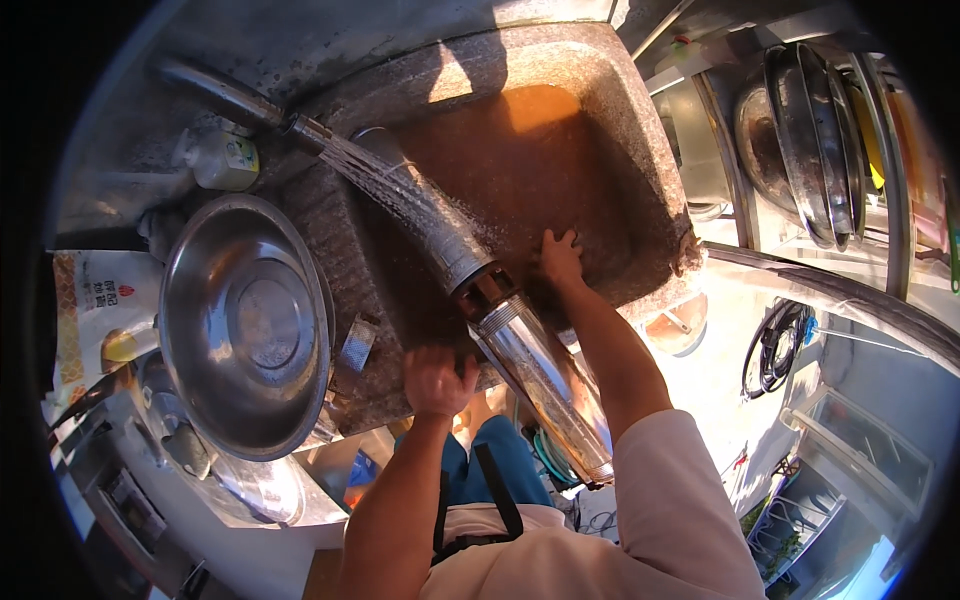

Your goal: The person cleans a submersible water pump in a basin of water using a cloth, then rinses the pump under a running faucet.

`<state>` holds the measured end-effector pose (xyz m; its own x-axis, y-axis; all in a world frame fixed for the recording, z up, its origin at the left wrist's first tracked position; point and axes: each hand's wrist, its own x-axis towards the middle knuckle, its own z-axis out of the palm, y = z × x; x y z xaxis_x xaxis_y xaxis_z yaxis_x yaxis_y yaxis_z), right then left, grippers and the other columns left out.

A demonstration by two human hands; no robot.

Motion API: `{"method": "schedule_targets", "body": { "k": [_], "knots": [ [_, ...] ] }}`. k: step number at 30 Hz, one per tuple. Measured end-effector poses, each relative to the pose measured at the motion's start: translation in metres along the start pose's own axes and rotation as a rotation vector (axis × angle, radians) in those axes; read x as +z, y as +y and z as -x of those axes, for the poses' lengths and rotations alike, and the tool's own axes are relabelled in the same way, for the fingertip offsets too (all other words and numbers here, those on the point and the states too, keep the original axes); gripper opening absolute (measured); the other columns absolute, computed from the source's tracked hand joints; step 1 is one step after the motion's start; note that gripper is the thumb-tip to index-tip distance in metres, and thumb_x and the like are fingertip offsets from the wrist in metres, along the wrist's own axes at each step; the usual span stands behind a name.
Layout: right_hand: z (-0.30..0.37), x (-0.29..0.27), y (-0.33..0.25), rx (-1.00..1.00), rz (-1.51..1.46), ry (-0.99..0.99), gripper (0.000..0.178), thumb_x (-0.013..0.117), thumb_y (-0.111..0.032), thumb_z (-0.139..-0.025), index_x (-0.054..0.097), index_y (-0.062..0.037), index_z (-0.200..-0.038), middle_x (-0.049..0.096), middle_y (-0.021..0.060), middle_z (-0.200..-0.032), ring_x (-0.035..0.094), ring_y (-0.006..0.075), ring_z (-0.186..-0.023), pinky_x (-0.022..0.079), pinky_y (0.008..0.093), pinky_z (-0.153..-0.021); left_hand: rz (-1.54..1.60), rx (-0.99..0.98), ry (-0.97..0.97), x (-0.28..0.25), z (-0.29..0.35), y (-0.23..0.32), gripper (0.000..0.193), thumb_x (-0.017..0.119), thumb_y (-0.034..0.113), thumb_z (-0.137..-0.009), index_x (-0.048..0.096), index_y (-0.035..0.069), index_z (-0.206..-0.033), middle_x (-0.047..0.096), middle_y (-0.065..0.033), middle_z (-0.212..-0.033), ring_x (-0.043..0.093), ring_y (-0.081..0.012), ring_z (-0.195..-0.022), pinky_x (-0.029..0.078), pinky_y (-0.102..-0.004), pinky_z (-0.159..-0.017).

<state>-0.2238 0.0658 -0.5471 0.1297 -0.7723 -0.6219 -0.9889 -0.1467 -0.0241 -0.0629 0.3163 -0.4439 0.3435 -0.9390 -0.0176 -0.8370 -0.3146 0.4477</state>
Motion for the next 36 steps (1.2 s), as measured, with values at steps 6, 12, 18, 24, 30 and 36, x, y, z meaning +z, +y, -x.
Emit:
{"method": "schedule_targets", "body": {
  "k": [6,12,18,24,30,36],
  "knots": [
    [-0.074,-0.059,0.051,0.118,-0.341,0.443,0.037,0.060,-0.010,-0.078,0.063,-0.0175,-0.114,0.053,0.0181,-0.121,0.058,0.0375,-0.111,0.050,0.0411,-0.093,0.028,-0.012,-0.031,-0.004,-0.009,0.006,0.035,0.057,0.038,-0.083,0.056,0.007,-0.067,0.058,-0.0140,-0.074,0.057,-0.0317,-0.076,0.043,-0.0433,-0.076],
    [-0.083,-0.077,-0.030,-0.351,0.059,0.242,0.053,0.051,-0.006,-0.086,0.054,-0.0325,-0.132,0.045,0.0138,-0.133,0.048,0.0376,-0.123,0.048,0.0464,-0.095,0.015,-0.029,-0.016,-0.005,-0.006,0.003,0.036,0.057,0.039,-0.082,0.056,0.007,-0.066,0.057,-0.0142,-0.073,0.056,-0.0316,-0.073,0.042,-0.0431,-0.075],
    [-0.078,-0.048,-0.067,-0.641,0.312,0.339,0.048,0.053,-0.009,-0.086,0.060,-0.0338,-0.126,0.044,0.0091,-0.129,0.044,0.0327,-0.123,0.052,0.0441,-0.087,0.037,-0.038,-0.010,-0.009,-0.010,0.003,0.034,0.059,0.038,-0.078,0.056,0.006,-0.065,0.056,-0.0137,-0.071,0.055,-0.0310,-0.072,0.043,-0.0417,-0.074],
    [-0.082,-0.057,-0.072,-0.605,0.343,0.277,0.035,0.051,-0.013,-0.087,0.065,-0.0283,-0.115,0.047,0.0103,-0.121,0.048,0.0346,-0.118,0.054,0.0441,-0.085,0.030,-0.024,0.007,-0.009,-0.009,0.005,0.034,0.062,0.037,-0.076,0.058,0.006,-0.065,0.057,-0.0135,-0.071,0.056,-0.0305,-0.072,0.043,-0.0410,-0.073],
    [-0.083,-0.057,-0.061,-0.623,0.205,0.432,0.038,0.054,-0.010,-0.084,0.060,-0.0237,-0.120,0.050,0.0123,-0.123,0.050,0.0353,-0.117,0.051,0.0442,-0.091,0.046,-0.016,0.023,-0.003,-0.010,0.006,0.033,0.061,0.037,-0.078,0.054,0.007,-0.065,0.056,-0.0137,-0.071,0.055,-0.0325,-0.072,0.043,-0.0436,-0.072],
    [-0.073,-0.076,0.012,-0.409,-0.263,0.537,0.047,0.063,-0.015,-0.079,0.057,-0.0144,-0.126,0.052,0.0150,-0.126,0.051,0.0354,-0.116,0.048,0.0458,-0.094,0.039,-0.018,0.017,-0.005,-0.010,0.007,0.033,0.060,0.036,-0.079,0.053,0.007,-0.065,0.055,-0.0136,-0.071,0.055,-0.0325,-0.073,0.043,-0.0435,-0.074]
  ]
}}
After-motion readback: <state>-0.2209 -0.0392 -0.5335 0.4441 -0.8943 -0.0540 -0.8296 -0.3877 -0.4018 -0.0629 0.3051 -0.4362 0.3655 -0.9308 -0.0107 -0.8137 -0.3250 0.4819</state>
